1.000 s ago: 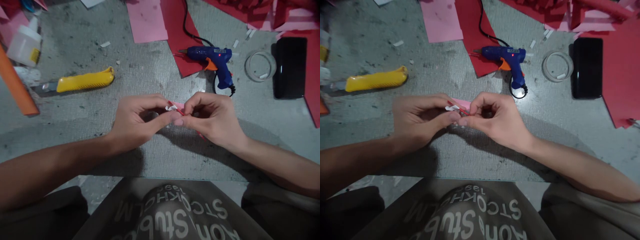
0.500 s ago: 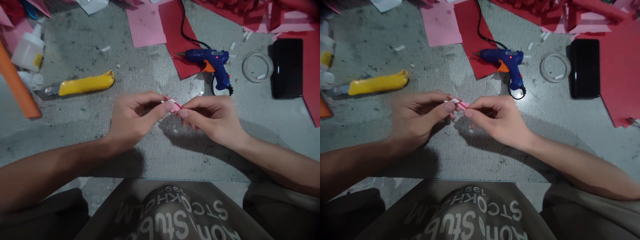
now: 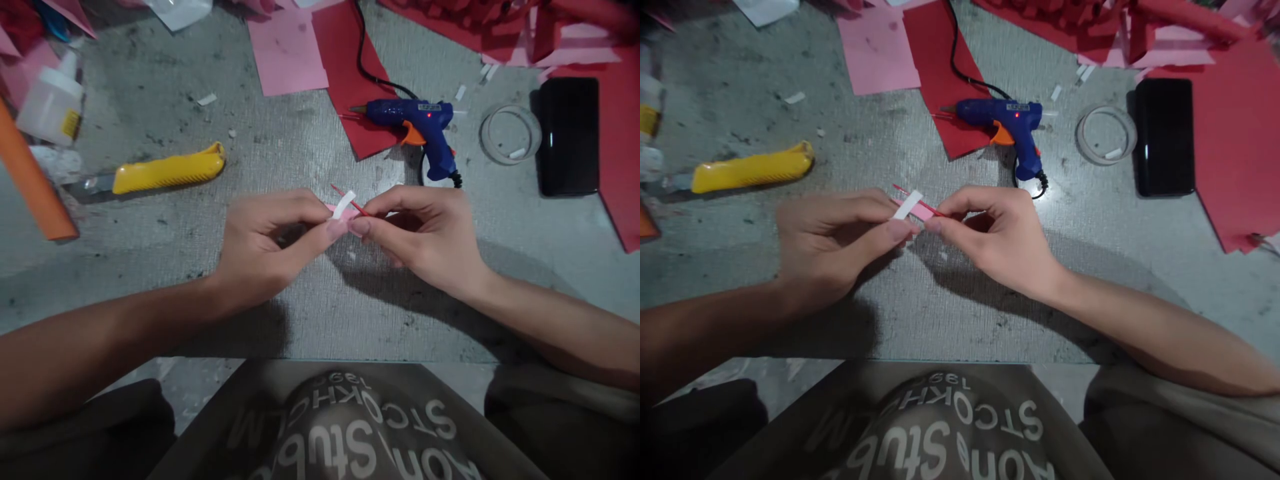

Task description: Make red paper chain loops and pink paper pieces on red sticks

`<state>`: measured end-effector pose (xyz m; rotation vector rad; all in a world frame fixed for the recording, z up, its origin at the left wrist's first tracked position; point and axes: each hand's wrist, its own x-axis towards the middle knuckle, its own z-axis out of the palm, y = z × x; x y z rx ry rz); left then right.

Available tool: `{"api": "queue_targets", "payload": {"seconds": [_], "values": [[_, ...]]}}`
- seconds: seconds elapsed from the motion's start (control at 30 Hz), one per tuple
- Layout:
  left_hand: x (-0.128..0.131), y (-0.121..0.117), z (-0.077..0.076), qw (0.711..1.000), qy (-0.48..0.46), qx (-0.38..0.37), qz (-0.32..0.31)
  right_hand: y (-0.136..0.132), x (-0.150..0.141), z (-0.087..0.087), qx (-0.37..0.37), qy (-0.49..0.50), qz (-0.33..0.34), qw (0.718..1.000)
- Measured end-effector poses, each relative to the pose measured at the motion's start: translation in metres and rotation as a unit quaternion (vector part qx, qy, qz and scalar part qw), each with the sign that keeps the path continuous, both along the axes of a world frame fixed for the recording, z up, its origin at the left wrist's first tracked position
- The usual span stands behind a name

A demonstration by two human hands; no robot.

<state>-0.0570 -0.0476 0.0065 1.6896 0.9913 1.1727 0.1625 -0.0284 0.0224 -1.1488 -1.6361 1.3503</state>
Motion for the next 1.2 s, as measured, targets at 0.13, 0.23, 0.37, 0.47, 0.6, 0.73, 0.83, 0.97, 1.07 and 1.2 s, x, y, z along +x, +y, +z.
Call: {"api": "queue_targets", "payload": {"seconds": [0.13,0.23,0.37,0.47,0.6,0.73,0.83,0.97,1.07,1.2], "values": [[-0.0007,-0.0003,-0.0005,1.000,-0.009,0.003,-0.011,0.0002,-0.0002,0.0050,-0.006,0.001,0.019,1.000],[0.0001,0.0015,-0.0022,0.997,-0.039,-0.065,0.007,-0.0012,0.0004,0.0072,-0.007,0.006,0.036,0.999],[0.0009,0.0046,-0.0059,0.991,-0.090,-0.095,0.016,-0.0026,0.0014,0.0062,0.004,-0.002,0.037,0.999],[0.0013,0.0049,-0.0069,0.992,-0.078,-0.103,0.008,-0.0034,0.0014,0.0060,0.005,-0.017,0.034,0.999],[0.0020,0.0045,-0.0065,0.993,-0.077,-0.093,0.007,-0.0050,0.0001,0.0072,0.016,-0.034,0.019,0.999],[0.0023,0.0060,-0.0065,0.993,-0.072,-0.091,0.013,-0.0057,-0.0002,0.0066,0.046,-0.048,0.020,0.998],[0.0015,0.0069,-0.0063,0.995,-0.059,-0.081,0.014,-0.0061,0.0013,0.0045,0.057,-0.051,0.024,0.997],[0.0007,0.0058,-0.0054,0.996,-0.025,-0.085,0.011,-0.0062,0.0031,0.0016,0.035,-0.036,0.033,0.998],[0.0018,0.0045,-0.0057,0.996,-0.023,-0.081,0.022,-0.0061,0.0028,0.0009,0.024,-0.035,0.038,0.998],[0.0035,0.0028,-0.0061,0.997,-0.033,-0.067,0.033,-0.0064,0.0012,0.0013,0.011,-0.033,0.034,0.999]]}}
